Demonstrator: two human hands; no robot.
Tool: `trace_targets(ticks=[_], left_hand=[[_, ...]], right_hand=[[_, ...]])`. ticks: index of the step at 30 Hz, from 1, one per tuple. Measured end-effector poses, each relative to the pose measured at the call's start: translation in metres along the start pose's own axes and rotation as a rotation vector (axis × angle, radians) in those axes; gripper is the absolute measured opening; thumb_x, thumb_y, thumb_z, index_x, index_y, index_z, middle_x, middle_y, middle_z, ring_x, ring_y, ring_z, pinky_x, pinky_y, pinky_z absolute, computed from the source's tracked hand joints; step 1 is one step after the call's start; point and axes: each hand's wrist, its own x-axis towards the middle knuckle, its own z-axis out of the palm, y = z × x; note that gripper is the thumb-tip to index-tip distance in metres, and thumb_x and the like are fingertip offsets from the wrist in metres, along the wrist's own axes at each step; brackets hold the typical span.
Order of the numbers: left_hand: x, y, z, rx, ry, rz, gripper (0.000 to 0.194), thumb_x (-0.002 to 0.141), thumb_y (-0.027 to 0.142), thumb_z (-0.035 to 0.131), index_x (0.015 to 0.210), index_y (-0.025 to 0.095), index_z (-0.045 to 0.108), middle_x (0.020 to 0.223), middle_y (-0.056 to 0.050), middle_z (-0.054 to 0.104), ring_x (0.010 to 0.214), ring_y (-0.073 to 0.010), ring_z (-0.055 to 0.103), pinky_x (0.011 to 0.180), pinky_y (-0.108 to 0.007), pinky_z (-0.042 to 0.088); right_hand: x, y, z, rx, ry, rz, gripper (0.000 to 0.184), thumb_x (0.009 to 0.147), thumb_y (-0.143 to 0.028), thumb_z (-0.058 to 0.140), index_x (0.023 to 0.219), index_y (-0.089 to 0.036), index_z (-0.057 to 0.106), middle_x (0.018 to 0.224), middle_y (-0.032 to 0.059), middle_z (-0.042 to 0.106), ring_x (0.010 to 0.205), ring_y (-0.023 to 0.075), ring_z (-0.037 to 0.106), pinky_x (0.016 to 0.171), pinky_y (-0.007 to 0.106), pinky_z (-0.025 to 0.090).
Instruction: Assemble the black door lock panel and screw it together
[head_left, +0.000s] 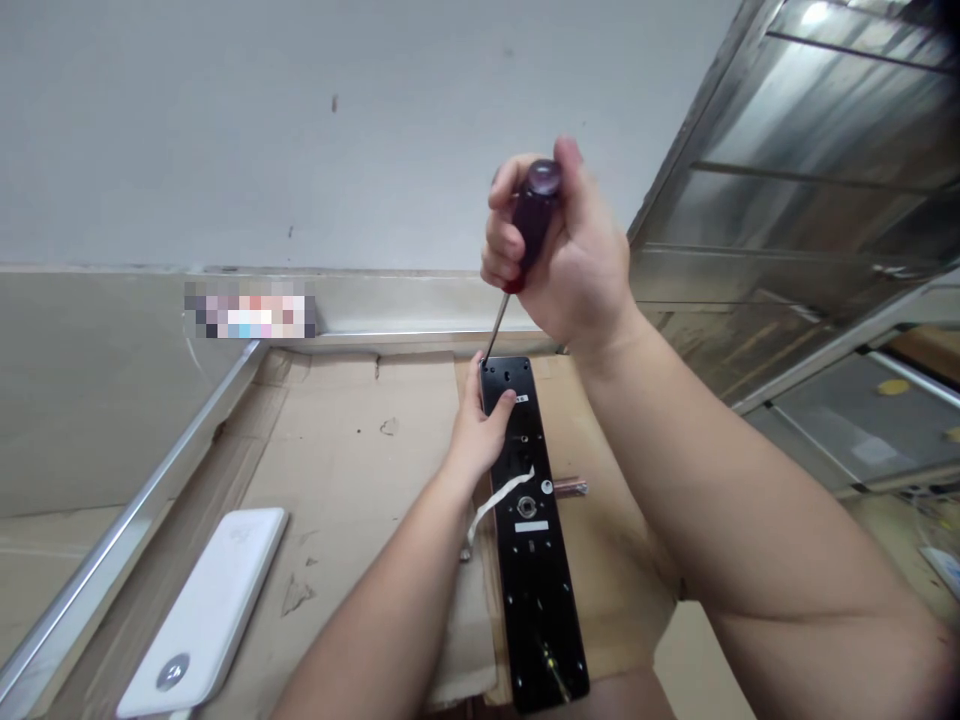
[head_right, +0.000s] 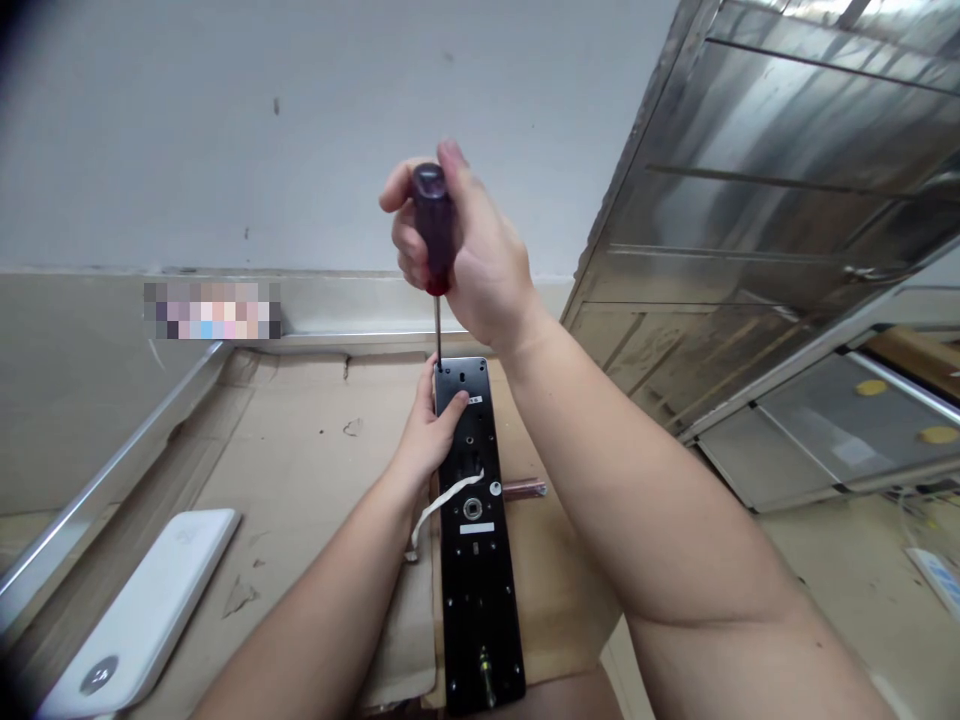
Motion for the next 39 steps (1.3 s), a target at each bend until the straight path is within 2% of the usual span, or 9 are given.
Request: trace_targets(ticks=[3, 10, 14, 18, 21, 25, 31, 35, 39], left_hand=[[0.0, 0.001, 0.0, -0.004, 0.0, -0.003, 0.077, 0.093, 0.036, 0.065, 0.158, 0.036, 0.024, 0.158, -0.005, 0.046, 0.144, -0.0254, 0.047, 0.122, -0.05, 0.033], [0.0, 0.0, 0.001, -0.012, -0.008, -0.019, 0.078, 0.093, 0.036, 0.066, 0.158, 0.038, 0.022, 0.157, -0.005, 0.047, 0.142, -0.0256, 0.049, 0.121, -0.051, 0.036], [0.0, 0.001, 0.001, -0.004, -0.008, -0.018, 0.078, 0.093, 0.036, 0.066, 0.158, 0.038, 0.023, 0.159, -0.005, 0.045, 0.144, -0.0257, 0.047, 0.121, -0.051, 0.035], [-0.001, 0.002, 0.002, -0.006, -0.003, 0.014, 0.077, 0.093, 0.035, 0.065, 0.158, 0.035, 0.024, 0.159, -0.005, 0.045, 0.144, -0.0248, 0.047, 0.123, -0.049, 0.033], [0.0, 0.0, 0.002, -0.006, -0.007, 0.023, 0.076, 0.094, 0.035, 0.065, 0.158, 0.038, 0.025, 0.159, -0.004, 0.044, 0.145, -0.0255, 0.045, 0.123, -0.051, 0.031], [0.0, -0.001, 0.002, -0.021, -0.007, 0.003, 0.076, 0.094, 0.034, 0.065, 0.158, 0.039, 0.024, 0.159, -0.005, 0.045, 0.145, -0.0266, 0.045, 0.122, -0.052, 0.033], [0.001, 0.002, 0.002, -0.01, -0.01, 0.005, 0.076, 0.094, 0.032, 0.064, 0.158, 0.038, 0.025, 0.159, -0.004, 0.045, 0.145, -0.0253, 0.045, 0.123, -0.05, 0.032], [0.001, 0.002, 0.002, -0.009, 0.002, -0.003, 0.074, 0.093, 0.029, 0.063, 0.157, 0.037, 0.026, 0.159, -0.003, 0.044, 0.145, -0.0245, 0.045, 0.124, -0.05, 0.031], [0.0, 0.001, 0.002, -0.007, 0.011, -0.007, 0.073, 0.094, 0.028, 0.062, 0.157, 0.037, 0.027, 0.16, -0.003, 0.043, 0.145, -0.0249, 0.045, 0.123, -0.049, 0.031]], right_hand=[[-0.007, 0.001, 0.007, 0.066, 0.08, -0.077, 0.058, 0.077, -0.09, 0.045, 0.084, -0.032, 0.049, 0.053, -0.0074, 0.039, 0.04, 0.0131, 0.032, 0.04, 0.03, 0.025], [0.001, 0.004, -0.001, -0.046, 0.072, -0.054, 0.058, 0.074, -0.089, 0.052, 0.082, -0.032, 0.054, 0.061, -0.0015, 0.05, 0.057, 0.0186, 0.053, 0.043, 0.031, 0.034], [0.004, 0.0, 0.001, -0.014, 0.041, 0.012, 0.062, 0.08, -0.09, 0.038, 0.079, -0.029, 0.051, 0.053, -0.0034, 0.04, 0.046, 0.0164, 0.041, 0.042, 0.032, 0.03], [-0.005, 0.003, 0.013, 0.13, 0.162, -0.133, 0.053, 0.082, -0.082, 0.05, 0.081, -0.03, 0.042, 0.06, -0.0066, 0.042, 0.04, 0.0121, 0.03, 0.041, 0.031, 0.022], [-0.006, 0.009, 0.016, 0.116, 0.237, -0.2, 0.052, 0.077, -0.078, 0.063, 0.083, -0.031, 0.041, 0.07, -0.006, 0.05, 0.045, 0.0119, 0.04, 0.043, 0.03, 0.024], [0.001, 0.014, 0.008, 0.049, 0.128, -0.131, 0.058, 0.075, -0.088, 0.052, 0.08, -0.03, 0.049, 0.064, -0.0017, 0.05, 0.053, 0.0161, 0.05, 0.044, 0.031, 0.029], [-0.004, 0.006, 0.012, 0.07, 0.273, -0.116, 0.062, 0.077, -0.092, 0.037, 0.078, -0.03, 0.041, 0.056, -0.0051, 0.038, 0.041, 0.0138, 0.026, 0.04, 0.031, 0.02], [-0.004, 0.007, 0.014, -0.031, 0.353, -0.195, 0.057, 0.077, -0.087, 0.05, 0.081, -0.031, 0.041, 0.062, -0.0042, 0.045, 0.048, 0.0156, 0.041, 0.045, 0.031, 0.032], [0.008, 0.009, 0.004, 0.013, 0.267, -0.19, 0.055, 0.083, -0.084, 0.046, 0.079, -0.029, 0.048, 0.068, -0.0011, 0.05, 0.055, 0.0158, 0.05, 0.048, 0.031, 0.038]])
